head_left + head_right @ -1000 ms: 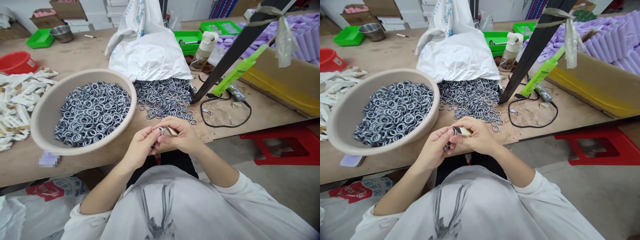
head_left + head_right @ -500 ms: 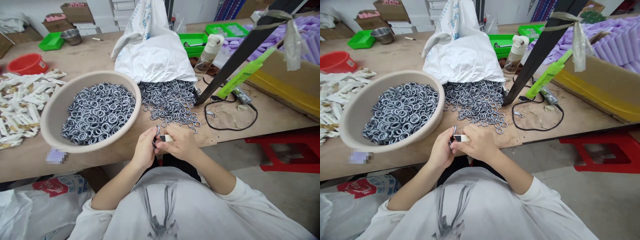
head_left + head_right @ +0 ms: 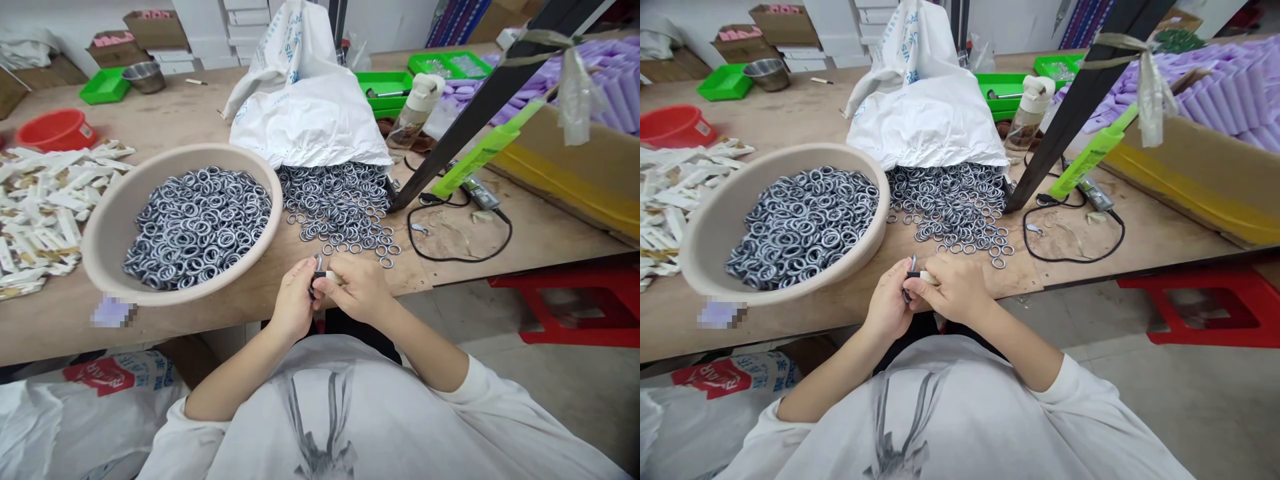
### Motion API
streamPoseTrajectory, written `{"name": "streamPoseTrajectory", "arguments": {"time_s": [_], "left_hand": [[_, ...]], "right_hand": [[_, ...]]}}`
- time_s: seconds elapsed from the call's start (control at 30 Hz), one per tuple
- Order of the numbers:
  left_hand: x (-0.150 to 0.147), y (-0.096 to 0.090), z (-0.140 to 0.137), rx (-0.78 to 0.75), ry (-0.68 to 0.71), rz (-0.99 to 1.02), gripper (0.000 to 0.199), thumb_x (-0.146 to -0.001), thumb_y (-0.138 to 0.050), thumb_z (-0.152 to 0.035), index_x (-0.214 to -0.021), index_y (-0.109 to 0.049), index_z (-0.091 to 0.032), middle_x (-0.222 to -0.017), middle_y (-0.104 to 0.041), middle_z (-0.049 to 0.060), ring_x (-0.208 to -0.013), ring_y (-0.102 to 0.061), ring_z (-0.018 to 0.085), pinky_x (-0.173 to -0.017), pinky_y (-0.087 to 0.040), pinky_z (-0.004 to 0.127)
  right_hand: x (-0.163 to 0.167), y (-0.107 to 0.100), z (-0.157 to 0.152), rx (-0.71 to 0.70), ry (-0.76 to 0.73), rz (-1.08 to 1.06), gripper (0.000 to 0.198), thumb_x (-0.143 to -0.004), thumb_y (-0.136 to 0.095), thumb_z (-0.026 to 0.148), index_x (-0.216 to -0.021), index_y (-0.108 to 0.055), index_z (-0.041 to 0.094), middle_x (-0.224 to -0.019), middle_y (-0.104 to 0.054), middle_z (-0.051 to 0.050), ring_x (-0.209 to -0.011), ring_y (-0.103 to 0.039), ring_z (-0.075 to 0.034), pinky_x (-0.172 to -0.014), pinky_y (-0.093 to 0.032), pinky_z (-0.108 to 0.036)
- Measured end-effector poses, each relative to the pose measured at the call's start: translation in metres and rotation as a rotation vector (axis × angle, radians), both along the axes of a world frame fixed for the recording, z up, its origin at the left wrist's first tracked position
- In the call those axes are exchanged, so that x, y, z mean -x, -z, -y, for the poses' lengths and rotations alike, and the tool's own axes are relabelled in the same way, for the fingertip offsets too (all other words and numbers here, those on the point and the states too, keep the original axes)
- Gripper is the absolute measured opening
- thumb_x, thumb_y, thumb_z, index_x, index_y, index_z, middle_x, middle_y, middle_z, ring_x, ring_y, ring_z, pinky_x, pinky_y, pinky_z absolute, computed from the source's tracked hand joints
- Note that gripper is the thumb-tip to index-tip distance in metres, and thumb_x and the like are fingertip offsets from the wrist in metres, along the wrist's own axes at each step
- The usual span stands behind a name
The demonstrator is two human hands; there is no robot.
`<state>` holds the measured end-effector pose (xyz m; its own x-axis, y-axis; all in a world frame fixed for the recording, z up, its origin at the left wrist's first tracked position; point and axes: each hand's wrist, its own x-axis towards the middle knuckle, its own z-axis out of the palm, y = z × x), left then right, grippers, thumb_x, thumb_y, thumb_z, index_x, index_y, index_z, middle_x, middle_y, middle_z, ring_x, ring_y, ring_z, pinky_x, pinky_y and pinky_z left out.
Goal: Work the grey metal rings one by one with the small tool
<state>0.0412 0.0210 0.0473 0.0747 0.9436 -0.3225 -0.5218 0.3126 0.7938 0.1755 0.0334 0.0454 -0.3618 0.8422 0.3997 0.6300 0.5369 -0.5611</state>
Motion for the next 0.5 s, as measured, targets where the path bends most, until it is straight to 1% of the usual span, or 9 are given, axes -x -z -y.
{"name": "streamPoseTrajectory", "arguments": {"time_s": [0.13,0.23,0.3,0.33,0.37,0.4,0.43,0.47,0.5], "left_hand": [[-0.001,0.001,-0.002,0.033,-0.004,0.002,0.037,-0.07,-0.076,-0.044,-0.068,-0.048,-0.019,-0.049,-0.04,-0.008,-0.041,-0.033,0.005,-0.035,-0.025,0.014],[-0.001,0.001,-0.001,0.02,0.02,-0.012,0.036,-0.072,-0.073,-0.042,-0.065,-0.046,-0.019,-0.048,-0.04,-0.007,-0.04,-0.032,0.005,-0.035,-0.025,0.015],[0.001,0.003,0.001,-0.011,0.08,-0.025,0.036,-0.076,-0.07,-0.042,-0.063,-0.046,-0.018,-0.048,-0.039,-0.007,-0.039,-0.031,0.004,-0.036,-0.024,0.016],[0.003,0.004,0.002,-0.018,0.112,-0.029,0.037,-0.077,-0.069,-0.043,-0.062,-0.046,-0.018,-0.048,-0.039,-0.007,-0.039,-0.03,0.004,-0.036,-0.024,0.016],[0.004,0.007,0.003,-0.013,0.136,-0.036,0.037,-0.077,-0.068,-0.043,-0.062,-0.046,-0.018,-0.048,-0.04,-0.006,-0.038,-0.031,0.004,-0.036,-0.024,0.016],[0.006,0.01,0.004,0.002,0.149,-0.049,0.037,-0.077,-0.068,-0.044,-0.063,-0.047,-0.018,-0.049,-0.041,-0.006,-0.039,-0.033,0.004,-0.037,-0.026,0.016],[0.007,0.013,0.003,0.024,0.151,-0.063,0.037,-0.076,-0.07,-0.045,-0.064,-0.049,-0.017,-0.05,-0.043,-0.006,-0.039,-0.034,0.005,-0.038,-0.027,0.017],[0.008,0.017,0.003,0.042,0.147,-0.079,0.037,-0.075,-0.071,-0.046,-0.065,-0.05,-0.017,-0.051,-0.045,-0.005,-0.04,-0.036,0.005,-0.038,-0.028,0.017],[0.009,0.02,0.002,0.05,0.147,-0.093,0.037,-0.074,-0.072,-0.047,-0.067,-0.052,-0.017,-0.052,-0.046,-0.005,-0.04,-0.038,0.005,-0.038,-0.029,0.017]], "right_hand": [[0.004,0.003,-0.001,0.066,-0.009,-0.083,0.062,-0.096,-0.036,0.068,-0.06,-0.049,0.02,-0.059,-0.048,0.0,-0.057,-0.042,-0.013,-0.057,-0.026,-0.029],[-0.002,0.012,-0.015,0.154,-0.006,-0.15,0.062,-0.094,-0.038,0.07,-0.057,-0.045,0.02,-0.058,-0.047,0.001,-0.057,-0.041,-0.013,-0.057,-0.026,-0.029],[-0.012,0.018,-0.028,0.224,0.093,-0.246,0.062,-0.093,-0.04,0.071,-0.056,-0.04,0.021,-0.055,-0.041,0.003,-0.055,-0.038,-0.012,-0.056,-0.025,-0.028],[-0.017,0.021,-0.033,0.243,0.186,-0.315,0.062,-0.092,-0.04,0.072,-0.056,-0.035,0.022,-0.053,-0.035,0.004,-0.054,-0.035,-0.012,-0.054,-0.024,-0.028],[-0.021,0.023,-0.037,0.245,0.261,-0.357,0.062,-0.091,-0.042,0.072,-0.056,-0.032,0.022,-0.052,-0.033,0.005,-0.052,-0.033,-0.012,-0.054,-0.024,-0.028],[-0.023,0.024,-0.038,0.232,0.296,-0.373,0.061,-0.09,-0.046,0.071,-0.057,-0.032,0.022,-0.053,-0.032,0.005,-0.053,-0.032,-0.011,-0.054,-0.024,-0.028],[-0.023,0.025,-0.037,0.222,0.294,-0.386,0.058,-0.089,-0.049,0.069,-0.059,-0.035,0.022,-0.055,-0.035,0.005,-0.055,-0.034,-0.012,-0.055,-0.026,-0.028],[-0.021,0.025,-0.034,0.233,0.23,-0.395,0.053,-0.088,-0.054,0.067,-0.064,-0.043,0.021,-0.059,-0.043,0.004,-0.058,-0.039,-0.012,-0.057,-0.03,-0.027],[-0.018,0.026,-0.03,0.263,0.133,-0.398,0.047,-0.086,-0.059,0.065,-0.072,-0.052,0.021,-0.065,-0.051,0.003,-0.062,-0.045,-0.013,-0.059,-0.033,-0.026]]}}
